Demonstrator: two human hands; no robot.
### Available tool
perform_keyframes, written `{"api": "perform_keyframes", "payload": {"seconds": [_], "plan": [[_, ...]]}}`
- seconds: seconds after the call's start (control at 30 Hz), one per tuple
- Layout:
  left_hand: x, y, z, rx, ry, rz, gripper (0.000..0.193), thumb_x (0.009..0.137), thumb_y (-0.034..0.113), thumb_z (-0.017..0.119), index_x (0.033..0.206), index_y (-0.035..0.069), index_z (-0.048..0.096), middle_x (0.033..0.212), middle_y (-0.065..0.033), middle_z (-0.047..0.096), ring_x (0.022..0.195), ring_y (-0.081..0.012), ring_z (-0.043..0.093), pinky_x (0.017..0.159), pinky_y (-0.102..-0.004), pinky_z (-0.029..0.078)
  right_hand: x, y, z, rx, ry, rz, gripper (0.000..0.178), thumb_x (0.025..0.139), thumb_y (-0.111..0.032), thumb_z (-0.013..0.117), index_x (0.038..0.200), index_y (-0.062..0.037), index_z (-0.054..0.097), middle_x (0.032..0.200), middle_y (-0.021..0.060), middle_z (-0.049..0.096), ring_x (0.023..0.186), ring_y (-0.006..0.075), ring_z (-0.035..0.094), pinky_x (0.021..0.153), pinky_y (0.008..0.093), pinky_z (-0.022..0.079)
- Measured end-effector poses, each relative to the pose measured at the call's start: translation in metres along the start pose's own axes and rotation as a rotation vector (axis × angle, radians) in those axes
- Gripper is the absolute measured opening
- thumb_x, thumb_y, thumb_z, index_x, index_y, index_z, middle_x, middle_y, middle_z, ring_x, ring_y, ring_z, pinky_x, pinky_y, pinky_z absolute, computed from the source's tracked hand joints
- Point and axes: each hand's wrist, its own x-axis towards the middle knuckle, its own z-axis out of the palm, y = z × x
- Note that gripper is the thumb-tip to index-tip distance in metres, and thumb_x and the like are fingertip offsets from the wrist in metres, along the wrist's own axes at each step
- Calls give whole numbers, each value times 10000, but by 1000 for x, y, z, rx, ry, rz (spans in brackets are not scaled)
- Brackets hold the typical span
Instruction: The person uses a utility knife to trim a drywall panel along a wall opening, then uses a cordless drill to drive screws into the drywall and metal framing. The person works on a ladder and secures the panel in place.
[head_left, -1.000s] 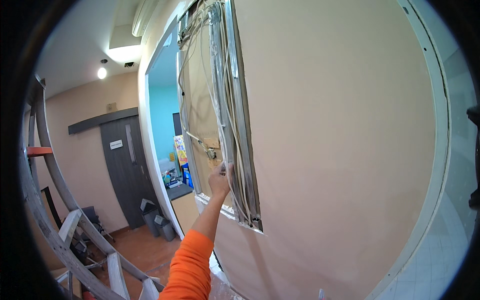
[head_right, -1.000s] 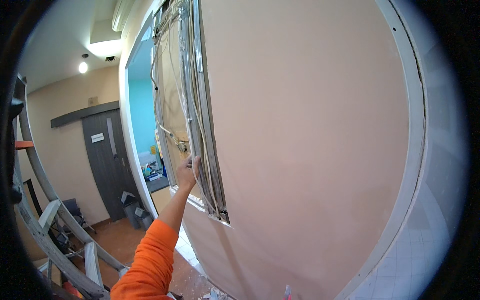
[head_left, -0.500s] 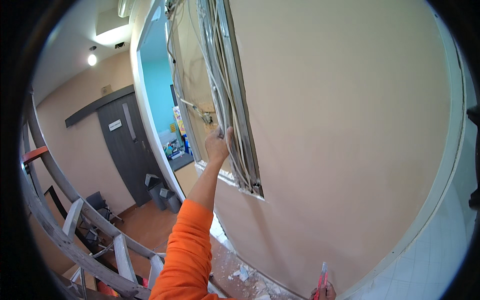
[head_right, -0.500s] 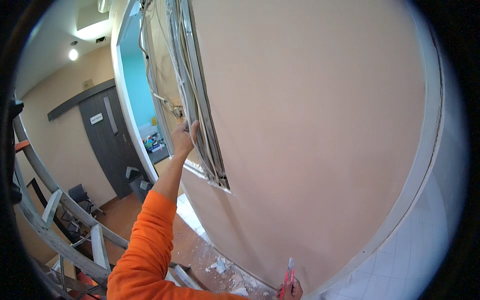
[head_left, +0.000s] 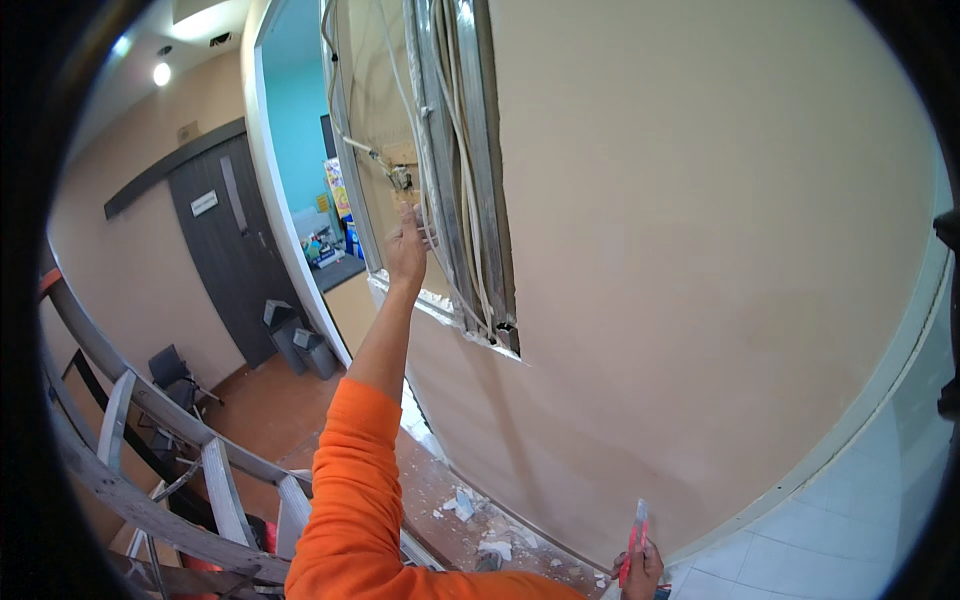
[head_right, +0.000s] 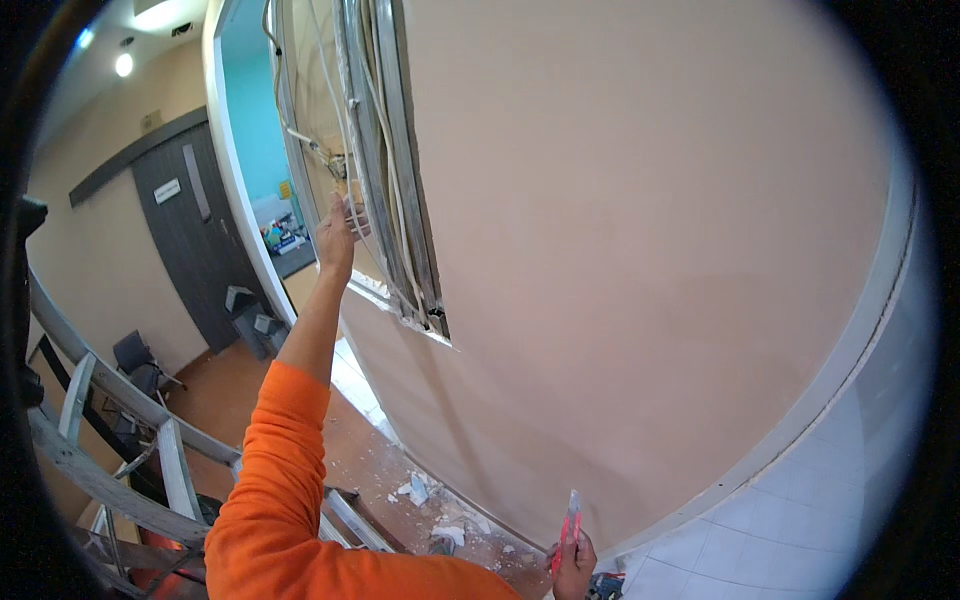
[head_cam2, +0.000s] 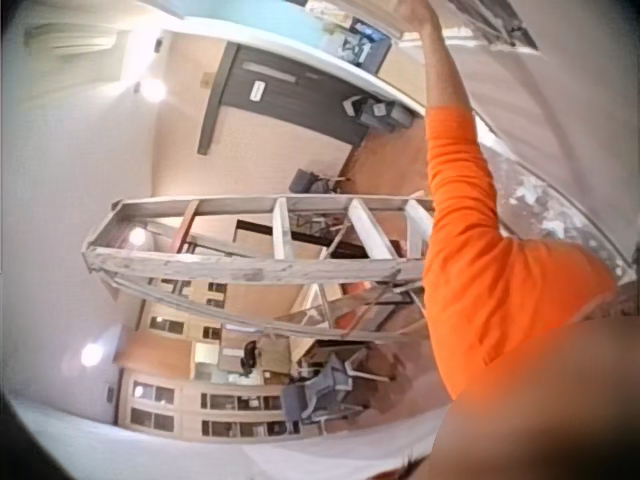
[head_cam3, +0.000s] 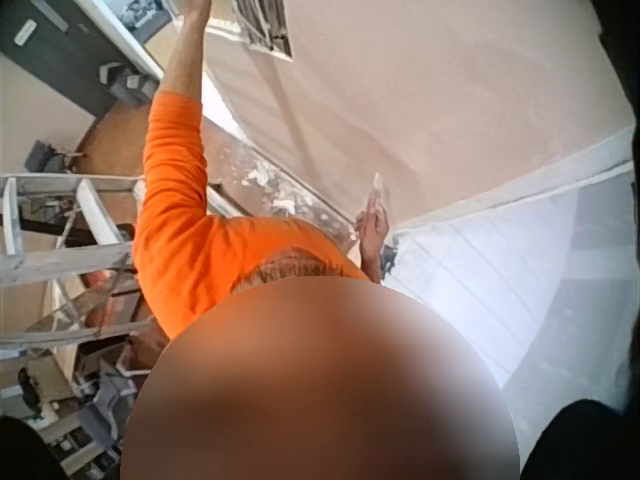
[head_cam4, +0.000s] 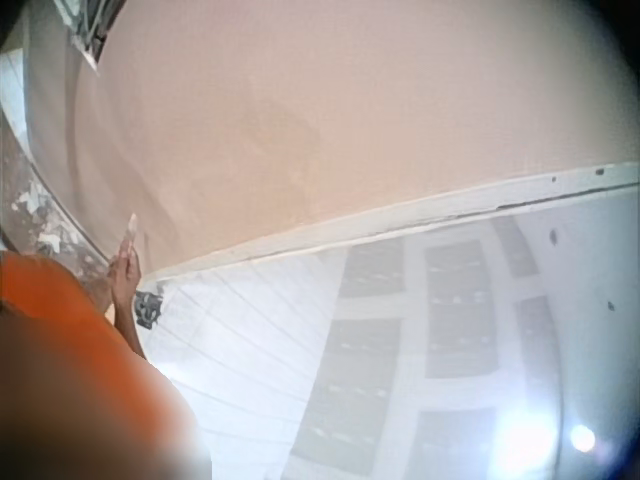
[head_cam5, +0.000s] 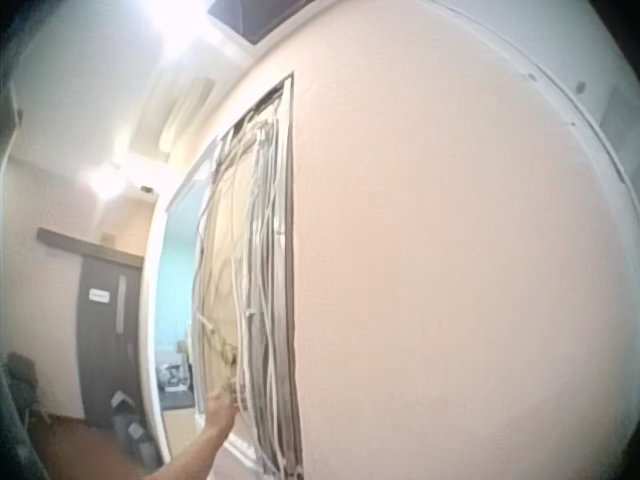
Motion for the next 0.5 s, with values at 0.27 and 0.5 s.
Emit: {"api": "perform_keyframes", "payload": {"seconds": [0.27,0.5], "plan": [[-74,-38,-21,-99,100,62,530,1030,385,629,1343,-42,627,1086,-102,665,933,-152,633,797,-301,538,15,-11,43,-100,64,-1,324,1082,-254,533,1289,-7,567,720,50,605,567,121,592,517,259,496],[-96,-84,-76,92,64,-84,488,1003,288,681,1329,-70,623,1041,-94,687,936,-157,662,768,-298,593,34,-15,102,-175,-18,28,349,1073,-246,555,1319,2,571,734,53,624,582,121,600,533,269,511]]}}
